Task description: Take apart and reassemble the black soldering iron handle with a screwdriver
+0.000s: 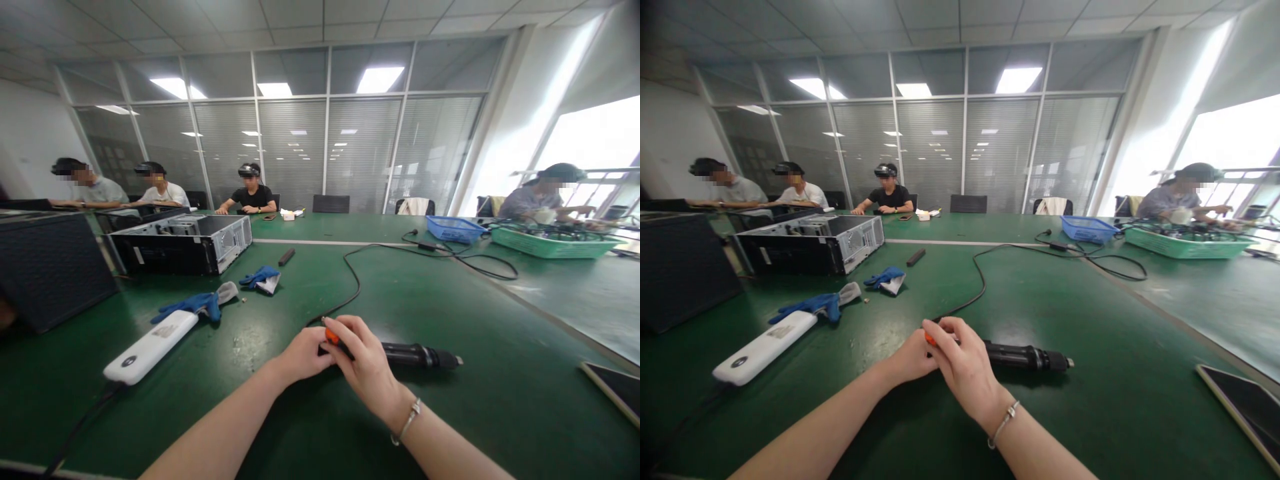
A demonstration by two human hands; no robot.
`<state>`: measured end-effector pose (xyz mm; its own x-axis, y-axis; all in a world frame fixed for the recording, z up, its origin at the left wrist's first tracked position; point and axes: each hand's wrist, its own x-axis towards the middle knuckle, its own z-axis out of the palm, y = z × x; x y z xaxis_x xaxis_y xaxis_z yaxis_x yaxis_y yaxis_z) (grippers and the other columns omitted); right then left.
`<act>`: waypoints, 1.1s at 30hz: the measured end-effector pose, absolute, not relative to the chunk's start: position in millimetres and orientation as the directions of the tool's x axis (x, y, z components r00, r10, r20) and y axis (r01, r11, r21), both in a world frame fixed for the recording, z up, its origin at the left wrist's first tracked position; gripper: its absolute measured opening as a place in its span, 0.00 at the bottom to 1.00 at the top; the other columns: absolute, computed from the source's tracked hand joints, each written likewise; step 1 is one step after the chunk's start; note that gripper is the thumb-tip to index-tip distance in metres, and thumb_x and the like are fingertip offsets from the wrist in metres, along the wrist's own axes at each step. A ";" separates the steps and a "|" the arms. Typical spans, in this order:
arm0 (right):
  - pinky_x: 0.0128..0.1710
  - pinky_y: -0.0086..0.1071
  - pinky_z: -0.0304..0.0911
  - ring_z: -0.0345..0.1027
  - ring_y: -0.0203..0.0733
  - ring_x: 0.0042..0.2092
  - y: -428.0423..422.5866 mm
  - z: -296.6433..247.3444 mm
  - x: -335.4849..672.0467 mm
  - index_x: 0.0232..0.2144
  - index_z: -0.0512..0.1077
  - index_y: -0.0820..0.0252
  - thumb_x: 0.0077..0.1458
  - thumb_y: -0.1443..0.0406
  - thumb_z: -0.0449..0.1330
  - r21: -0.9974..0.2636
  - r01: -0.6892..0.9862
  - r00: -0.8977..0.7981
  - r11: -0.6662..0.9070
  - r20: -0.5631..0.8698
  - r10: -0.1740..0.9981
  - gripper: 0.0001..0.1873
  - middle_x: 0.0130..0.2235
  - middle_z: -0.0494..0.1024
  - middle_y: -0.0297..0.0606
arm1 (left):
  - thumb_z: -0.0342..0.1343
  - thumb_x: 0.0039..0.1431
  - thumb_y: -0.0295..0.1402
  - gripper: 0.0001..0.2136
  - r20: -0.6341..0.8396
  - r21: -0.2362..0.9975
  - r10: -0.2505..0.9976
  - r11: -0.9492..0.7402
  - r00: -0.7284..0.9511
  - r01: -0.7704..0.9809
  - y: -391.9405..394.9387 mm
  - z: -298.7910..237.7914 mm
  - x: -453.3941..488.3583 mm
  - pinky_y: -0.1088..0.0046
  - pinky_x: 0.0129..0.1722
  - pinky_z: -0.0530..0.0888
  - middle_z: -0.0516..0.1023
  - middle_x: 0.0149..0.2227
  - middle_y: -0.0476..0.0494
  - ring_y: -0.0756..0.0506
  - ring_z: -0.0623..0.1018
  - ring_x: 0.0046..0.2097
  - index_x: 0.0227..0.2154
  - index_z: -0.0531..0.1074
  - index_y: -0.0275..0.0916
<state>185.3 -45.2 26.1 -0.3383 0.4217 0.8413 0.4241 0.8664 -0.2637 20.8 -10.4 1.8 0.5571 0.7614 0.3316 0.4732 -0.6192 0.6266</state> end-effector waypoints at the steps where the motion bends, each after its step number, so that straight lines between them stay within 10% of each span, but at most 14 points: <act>1: 0.42 0.37 0.73 0.73 0.42 0.44 -44.8 25.8 185.3 0.61 0.60 0.49 0.62 0.71 0.53 -0.259 0.408 -0.341 0.876 0.846 0.409 0.27 0.46 0.72 0.43 | 0.56 0.53 0.24 0.06 0.328 0.621 0.769 -0.614 0.549 0.487 -10.3 1.8 20.8 0.71 0.45 0.73 0.79 0.36 0.45 0.44 0.78 0.41 0.35 0.75 0.35; 14: 0.46 0.41 0.72 0.70 0.44 0.51 -58.5 35.1 193.1 0.67 0.46 0.49 0.58 0.78 0.53 -0.144 0.198 -0.249 0.970 0.949 0.192 0.40 0.51 0.72 0.46 | 0.59 0.56 0.30 0.07 0.310 0.599 0.751 -0.630 0.583 0.493 -10.7 4.5 18.4 0.73 0.45 0.73 0.80 0.40 0.45 0.44 0.78 0.43 0.38 0.76 0.36; 22: 0.51 0.32 0.70 0.72 0.41 0.50 -72.1 36.9 218.1 0.56 0.67 0.55 0.60 0.70 0.55 -0.301 0.268 -0.763 0.915 0.514 0.393 0.21 0.49 0.77 0.42 | 0.61 0.55 0.33 0.20 0.326 0.580 0.750 -0.640 0.576 0.504 -5.0 -3.4 15.4 0.68 0.53 0.71 0.78 0.50 0.42 0.42 0.77 0.51 0.52 0.72 0.39; 33: 0.54 0.41 0.68 0.69 0.47 0.54 -62.4 23.7 251.0 0.61 0.62 0.52 0.55 0.63 0.64 -0.247 0.413 -0.753 0.877 0.449 0.481 0.33 0.53 0.74 0.44 | 0.63 0.56 0.34 0.21 0.315 0.559 0.765 -0.628 0.562 0.542 -12.3 5.4 16.5 0.67 0.52 0.71 0.78 0.50 0.42 0.42 0.78 0.50 0.53 0.72 0.39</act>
<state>251.0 -62.4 23.7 -0.7528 0.4811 0.4492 0.4130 0.8767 -0.2468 16.5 -12.3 5.4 0.5615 0.7651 0.3151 0.5418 -0.6278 0.5589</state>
